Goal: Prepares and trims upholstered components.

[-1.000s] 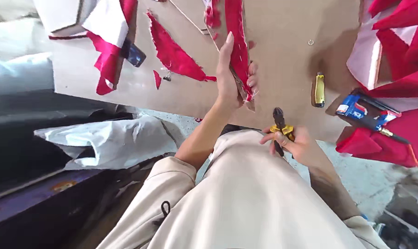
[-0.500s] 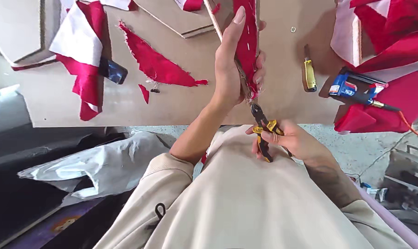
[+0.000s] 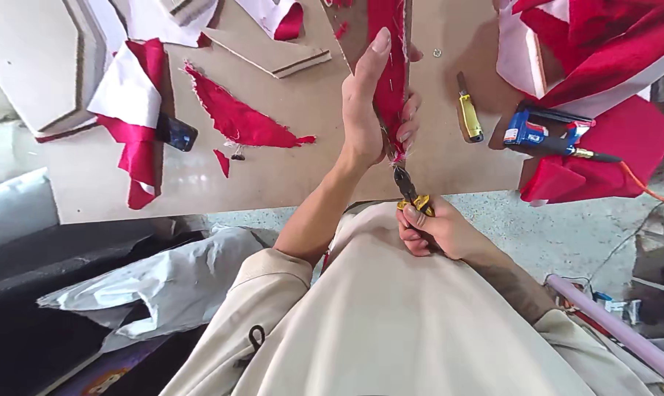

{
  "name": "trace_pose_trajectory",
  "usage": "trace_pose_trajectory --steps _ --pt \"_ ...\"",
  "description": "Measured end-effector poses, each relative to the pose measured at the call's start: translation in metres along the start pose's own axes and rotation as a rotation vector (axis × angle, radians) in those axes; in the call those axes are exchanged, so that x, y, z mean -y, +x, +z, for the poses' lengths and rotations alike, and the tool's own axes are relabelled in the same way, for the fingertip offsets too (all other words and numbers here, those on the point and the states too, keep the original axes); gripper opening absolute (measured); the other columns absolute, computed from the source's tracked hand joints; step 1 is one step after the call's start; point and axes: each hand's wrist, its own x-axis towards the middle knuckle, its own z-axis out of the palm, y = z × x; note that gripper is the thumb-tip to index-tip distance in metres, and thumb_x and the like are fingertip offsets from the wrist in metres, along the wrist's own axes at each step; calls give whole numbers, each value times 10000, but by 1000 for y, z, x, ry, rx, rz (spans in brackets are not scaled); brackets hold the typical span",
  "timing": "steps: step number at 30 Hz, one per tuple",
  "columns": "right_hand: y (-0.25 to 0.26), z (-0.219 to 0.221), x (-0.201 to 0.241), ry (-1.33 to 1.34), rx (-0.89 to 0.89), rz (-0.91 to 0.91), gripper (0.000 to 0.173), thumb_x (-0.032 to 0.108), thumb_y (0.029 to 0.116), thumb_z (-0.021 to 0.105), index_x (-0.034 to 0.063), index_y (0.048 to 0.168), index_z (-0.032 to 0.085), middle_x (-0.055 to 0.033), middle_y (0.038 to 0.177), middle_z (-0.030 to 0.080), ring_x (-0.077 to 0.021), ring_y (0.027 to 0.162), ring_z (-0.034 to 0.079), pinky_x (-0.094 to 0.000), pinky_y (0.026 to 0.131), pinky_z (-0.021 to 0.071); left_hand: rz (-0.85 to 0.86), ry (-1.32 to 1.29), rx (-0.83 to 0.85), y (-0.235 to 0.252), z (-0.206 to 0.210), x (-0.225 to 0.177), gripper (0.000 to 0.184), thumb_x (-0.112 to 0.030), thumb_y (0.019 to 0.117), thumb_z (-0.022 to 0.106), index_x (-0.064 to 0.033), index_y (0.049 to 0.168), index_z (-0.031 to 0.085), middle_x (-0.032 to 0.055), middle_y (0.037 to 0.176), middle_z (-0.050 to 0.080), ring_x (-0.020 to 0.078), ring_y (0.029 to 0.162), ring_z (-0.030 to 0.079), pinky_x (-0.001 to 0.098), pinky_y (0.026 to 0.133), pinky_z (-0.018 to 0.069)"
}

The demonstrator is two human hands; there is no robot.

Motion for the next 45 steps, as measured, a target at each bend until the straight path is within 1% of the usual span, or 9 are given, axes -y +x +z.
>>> trace_pose_trajectory --steps 9,13,17,19,21,24,28,34,45 --pt "26 -13 -37 -558 -564 -320 260 275 1077 507 59 1031 645 22 678 572 -98 534 550 -291 499 506 540 359 -293 0 25 37 282 -263 1111 378 1 1063 466 101 607 552 248 431 559 427 369 526" --pt "17 -25 -48 -393 -339 -687 248 270 1080 521 58 967 584 9 708 552 -113 587 545 -314 537 503 100 19 -356 21 -4 21 507 -448 1116 222 -42 1153 523 49 615 531 173 428 529 341 381 515" --pt "-33 -51 -49 -459 -436 -870 330 398 1084 500 102 1048 641 -7 811 653 -140 691 639 -356 634 580 33 7 -391 18 -42 5 573 -521 1105 206 -60 1174 541 44 635 537 165 435 525 326 390 511" --pt "-80 -78 -84 -684 -752 -621 383 388 1095 470 57 1068 659 -19 828 694 -136 719 677 -366 668 607 15 44 -306 4 -35 1 613 -549 1095 195 -55 1249 524 62 638 551 183 438 545 351 390 529" --pt "-126 -111 -134 -783 -1028 -34 414 385 1076 485 22 1097 682 -60 823 731 -158 670 690 -410 632 595 -32 22 -218 -3 -27 1 737 -639 1058 136 -50 1309 503 73 637 561 189 436 559 355 383 532" --pt "-168 -138 -187 -300 -1077 403 271 124 1017 588 -23 1244 604 -129 1047 757 -225 813 746 -416 693 633 -109 -29 -100 -3 -20 11 937 -794 959 54 -59 1352 483 91 717 613 186 453 567 335 373 519" --pt "-155 -104 -140 -277 -868 4 388 106 1016 580 -24 1380 548 -152 1183 729 -285 1048 731 -472 885 636 -196 -75 -90 1 -10 31 816 -714 1017 90 -45 1257 490 95 711 584 203 477 568 360 420 543" --pt "-86 -34 -20 -502 -334 -429 397 200 1056 551 11 1405 537 -87 1146 731 -209 1026 715 -395 904 615 -238 69 -11 6 34 54 816 -651 1043 27 -8 1204 503 102 655 569 228 507 602 398 479 584" --pt "-62 -23 8 49 38 -229 337 72 1070 507 -60 1380 503 -225 1064 716 -350 923 751 -487 817 663 -55 191 64 -12 55 39 817 -698 1010 236 36 1300 445 124 711 596 231 526 604 387 452 570"
